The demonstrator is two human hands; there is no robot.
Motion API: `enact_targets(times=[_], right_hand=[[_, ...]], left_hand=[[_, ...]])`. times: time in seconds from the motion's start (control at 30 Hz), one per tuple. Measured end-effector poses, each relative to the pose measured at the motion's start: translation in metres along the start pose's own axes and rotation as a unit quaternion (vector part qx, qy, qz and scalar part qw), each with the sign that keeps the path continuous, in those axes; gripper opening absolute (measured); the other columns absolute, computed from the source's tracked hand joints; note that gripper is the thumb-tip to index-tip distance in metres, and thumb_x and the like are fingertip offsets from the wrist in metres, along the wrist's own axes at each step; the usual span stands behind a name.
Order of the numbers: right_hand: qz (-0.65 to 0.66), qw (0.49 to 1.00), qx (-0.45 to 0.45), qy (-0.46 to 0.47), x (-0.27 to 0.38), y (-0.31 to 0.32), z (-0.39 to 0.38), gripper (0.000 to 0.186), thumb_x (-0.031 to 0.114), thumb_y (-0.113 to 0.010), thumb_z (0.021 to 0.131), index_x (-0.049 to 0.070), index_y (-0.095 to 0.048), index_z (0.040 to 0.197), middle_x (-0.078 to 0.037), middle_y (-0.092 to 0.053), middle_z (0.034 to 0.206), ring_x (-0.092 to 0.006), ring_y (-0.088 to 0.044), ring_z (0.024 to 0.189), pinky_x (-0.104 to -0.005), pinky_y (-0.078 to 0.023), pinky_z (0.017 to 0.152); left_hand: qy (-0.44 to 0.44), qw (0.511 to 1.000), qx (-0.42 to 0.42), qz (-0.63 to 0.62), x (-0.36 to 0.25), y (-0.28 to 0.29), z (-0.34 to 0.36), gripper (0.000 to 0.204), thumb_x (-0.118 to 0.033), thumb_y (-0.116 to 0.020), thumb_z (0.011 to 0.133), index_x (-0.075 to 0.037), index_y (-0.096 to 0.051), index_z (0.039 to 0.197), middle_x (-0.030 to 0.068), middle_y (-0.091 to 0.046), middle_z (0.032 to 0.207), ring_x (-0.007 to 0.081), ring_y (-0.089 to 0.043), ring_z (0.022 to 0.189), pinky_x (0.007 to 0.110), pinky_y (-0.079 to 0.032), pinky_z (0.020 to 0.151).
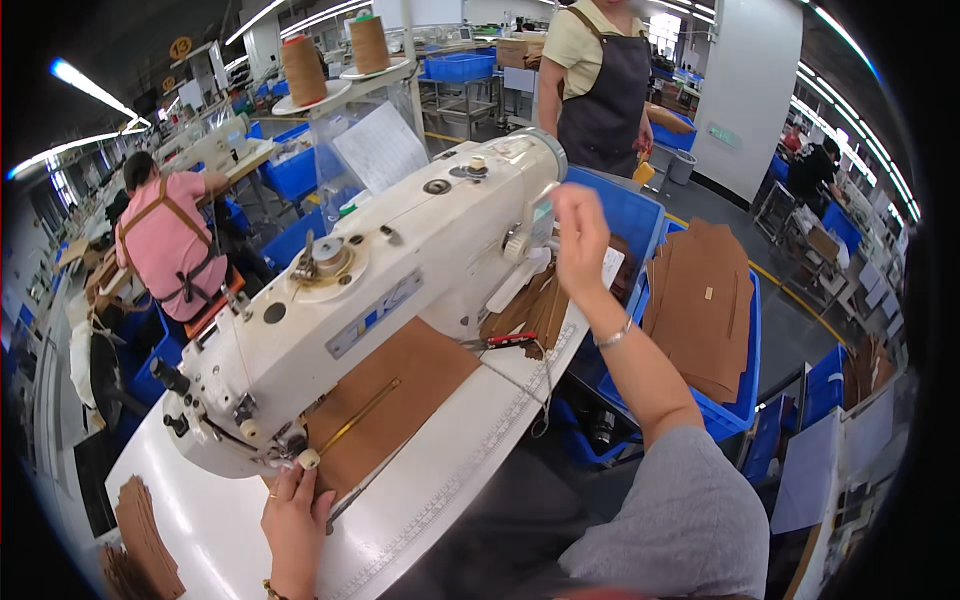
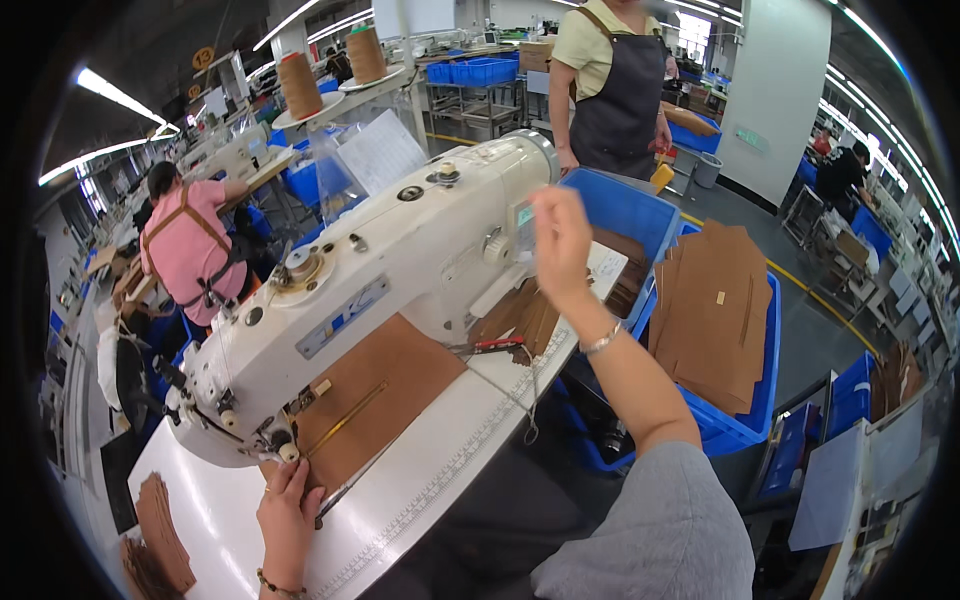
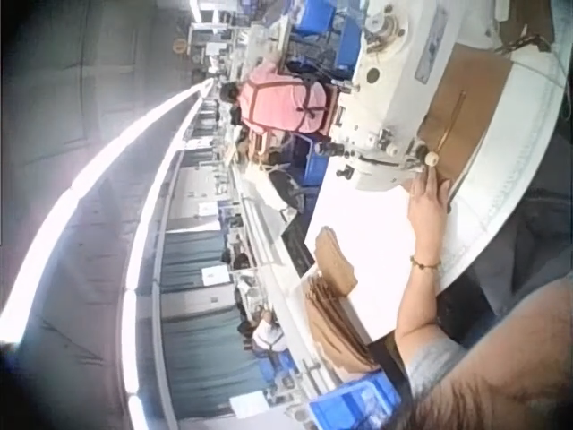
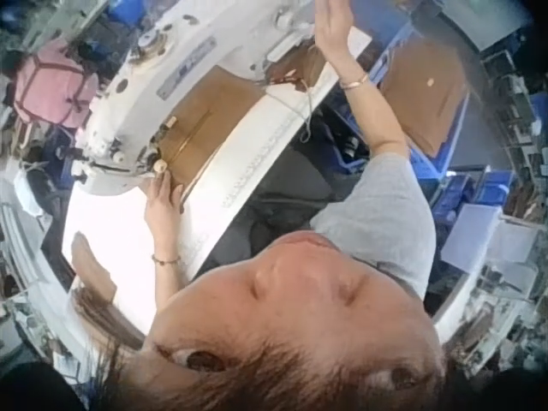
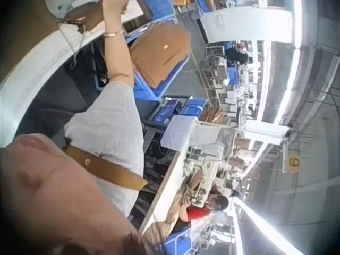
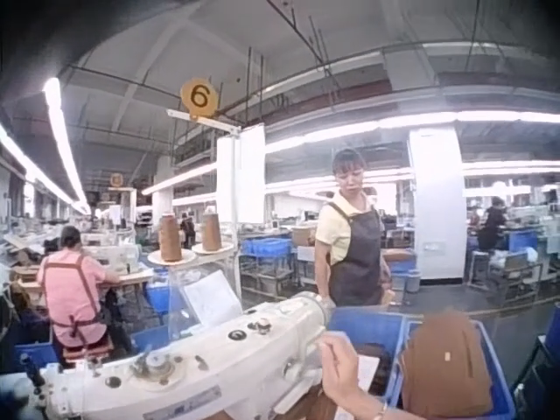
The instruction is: Sewing a zipper and panels for a leather bag using an industrial sewing machine.
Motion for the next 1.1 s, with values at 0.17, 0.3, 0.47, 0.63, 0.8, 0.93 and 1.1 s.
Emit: enact_targets(times=[0.17, 0.3, 0.47, 0.63, 0.8, 0.93, 1.1], right_hand=[[0.008, 0.834, 0.463, 0.301, 0.111, -0.05, -0.098, 0.031, 0.02, -0.072, 0.09, 0.01, -0.068, 0.12, -0.009, -0.072, 0.126, -0.0236, -0.072, 0.075, -0.0353, -0.057, 0.063], [-0.073, 0.762, 0.552, 0.331, 0.123, -0.083, -0.122, 0.053, 0.015, -0.067, 0.089, 0.011, -0.057, 0.14, -0.014, -0.065, 0.14, -0.0231, -0.073, 0.073, -0.0336, -0.058, 0.061], [-0.084, 0.784, 0.491, 0.37, 0.132, -0.104, -0.125, 0.034, 0.014, -0.067, 0.085, 0.004, -0.069, 0.117, -0.007, -0.069, 0.096, -0.0221, -0.074, 0.074, -0.0355, -0.058, 0.061], [-0.041, 0.841, 0.344, 0.416, 0.146, -0.1, -0.121, 0.016, 0.015, -0.066, 0.081, 0.007, -0.07, 0.093, -0.003, -0.062, 0.081, -0.0169, -0.067, 0.065, -0.0314, -0.051, 0.057], [-0.118, 0.83, 0.355, 0.415, 0.146, -0.09, -0.128, 0.025, 0.017, -0.068, 0.08, 0.008, -0.071, 0.103, -0.003, -0.071, 0.11, -0.0118, -0.061, 0.082, -0.0255, -0.045, 0.063], [-0.147, 0.834, 0.353, 0.397, 0.14, -0.089, -0.129, 0.026, 0.017, -0.068, 0.08, 0.008, -0.071, 0.104, -0.002, -0.07, 0.113, -0.0124, -0.061, 0.086, -0.0272, -0.045, 0.063], [-0.061, 0.815, 0.304, 0.489, 0.13, -0.088, -0.122, 0.017, 0.017, -0.068, 0.078, 0.008, -0.07, 0.092, 0.0, -0.064, 0.093, -0.0175, -0.061, 0.09, -0.0316, -0.051, 0.082]], left_hand=[[0.038, 0.999, 0.024, -0.029, 0.001, 0.0, 0.0, 0.047, -0.026, -0.081, 0.087, -0.006, -0.073, 0.129, 0.0156, -0.07, 0.13, 0.0411, -0.065, 0.123, 0.046, -0.055, 0.098], [0.047, 0.999, 0.023, -0.017, -0.002, 0.0, 0.0, 0.048, -0.026, -0.081, 0.087, -0.006, -0.072, 0.13, 0.0147, -0.07, 0.13, 0.0394, -0.065, 0.123, 0.045, -0.055, 0.098], [0.018, 1.0, 0.014, -0.001, -0.007, 0.003, 0.0, 0.044, -0.019, -0.077, 0.09, -0.002, -0.071, 0.131, 0.0161, -0.07, 0.133, 0.0362, -0.068, 0.118, 0.042, -0.055, 0.099], [0.013, 1.0, 0.005, -0.005, -0.008, 0.004, 0.0, 0.044, -0.018, -0.078, 0.09, -0.002, -0.071, 0.131, 0.0156, -0.07, 0.132, 0.0362, -0.068, 0.117, 0.042, -0.055, 0.098], [0.008, 1.0, -0.001, -0.006, -0.006, 0.003, 0.0, 0.044, -0.019, -0.078, 0.089, -0.002, -0.072, 0.13, 0.0154, -0.07, 0.132, 0.0363, -0.069, 0.114, 0.042, -0.056, 0.096], [0.032, 0.999, 0.012, -0.023, -0.002, -0.001, -0.001, 0.048, -0.025, -0.082, 0.086, -0.005, -0.073, 0.129, 0.0147, -0.07, 0.131, 0.0382, -0.064, 0.127, 0.044, -0.054, 0.101], [-0.009, 1.0, -0.009, -0.001, -0.004, 0.002, 0.0, 0.045, -0.021, -0.078, 0.09, -0.003, -0.072, 0.13, 0.0157, -0.07, 0.131, 0.0367, -0.07, 0.113, 0.042, -0.057, 0.095]])
Point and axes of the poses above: each hand's wrist, its own z-axis towards the middle knuckle, its own y-axis out of the back of the hand, x = y × z, the point moved 5 cm from there along z, towards the middle knuckle
